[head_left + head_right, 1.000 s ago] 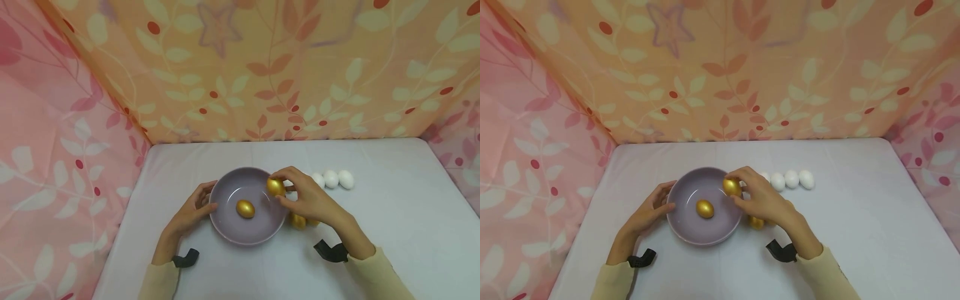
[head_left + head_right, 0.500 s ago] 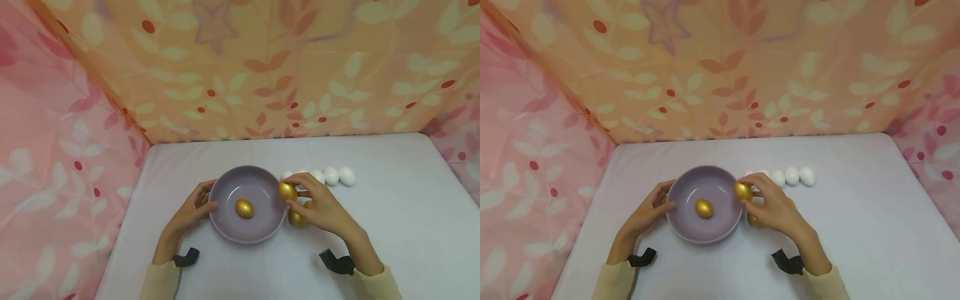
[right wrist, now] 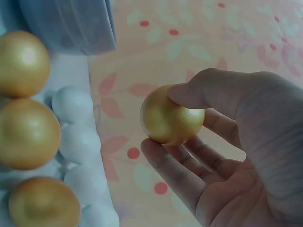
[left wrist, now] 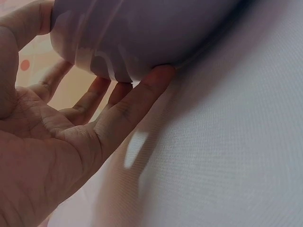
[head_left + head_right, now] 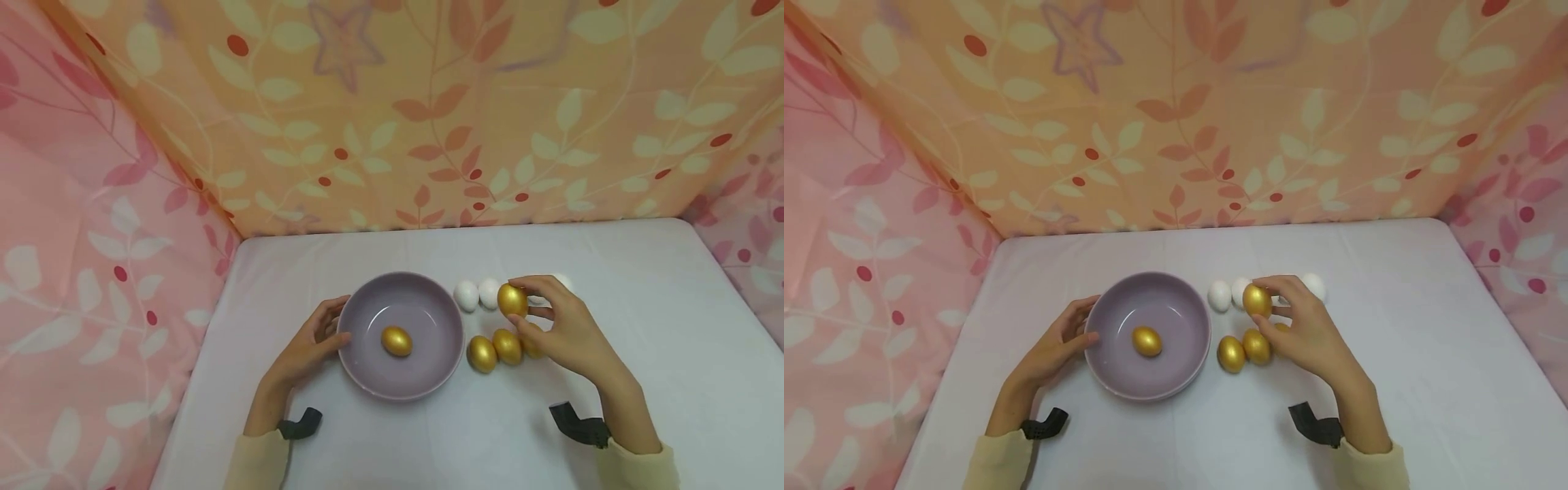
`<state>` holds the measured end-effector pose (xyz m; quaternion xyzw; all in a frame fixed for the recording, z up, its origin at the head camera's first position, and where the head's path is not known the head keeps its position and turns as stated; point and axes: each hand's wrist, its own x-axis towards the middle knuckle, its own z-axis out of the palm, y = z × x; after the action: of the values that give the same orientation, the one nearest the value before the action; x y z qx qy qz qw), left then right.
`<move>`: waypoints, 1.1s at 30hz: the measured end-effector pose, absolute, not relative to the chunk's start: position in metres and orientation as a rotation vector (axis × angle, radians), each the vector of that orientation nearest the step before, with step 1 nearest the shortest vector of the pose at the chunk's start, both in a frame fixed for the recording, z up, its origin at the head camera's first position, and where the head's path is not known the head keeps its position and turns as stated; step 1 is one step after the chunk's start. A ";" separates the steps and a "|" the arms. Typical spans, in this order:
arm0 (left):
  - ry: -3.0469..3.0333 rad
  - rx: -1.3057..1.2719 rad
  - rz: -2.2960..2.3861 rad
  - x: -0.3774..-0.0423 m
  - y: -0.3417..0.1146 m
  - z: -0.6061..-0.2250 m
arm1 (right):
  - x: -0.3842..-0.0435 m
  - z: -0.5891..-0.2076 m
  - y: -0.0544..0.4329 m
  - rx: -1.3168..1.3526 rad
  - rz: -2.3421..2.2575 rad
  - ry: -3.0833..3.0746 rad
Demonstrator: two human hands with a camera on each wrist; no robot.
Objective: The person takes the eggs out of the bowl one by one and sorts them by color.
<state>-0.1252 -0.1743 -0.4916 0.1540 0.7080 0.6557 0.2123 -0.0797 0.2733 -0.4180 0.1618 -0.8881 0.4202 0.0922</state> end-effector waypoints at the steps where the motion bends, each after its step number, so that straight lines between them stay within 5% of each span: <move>1: 1.969 0.426 1.819 -0.125 -0.174 -0.491 | -0.080 -0.418 0.277 0.476 1.235 -2.642; 33: 1.907 0.454 1.876 -0.124 -0.174 -0.492 | -0.071 -0.456 0.346 0.223 1.132 -2.990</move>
<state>-0.1241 -0.1737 -0.4923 0.1634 0.6869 0.6755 0.2126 -0.0706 0.3464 -0.4560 0.0696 -0.9325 0.3530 -0.0318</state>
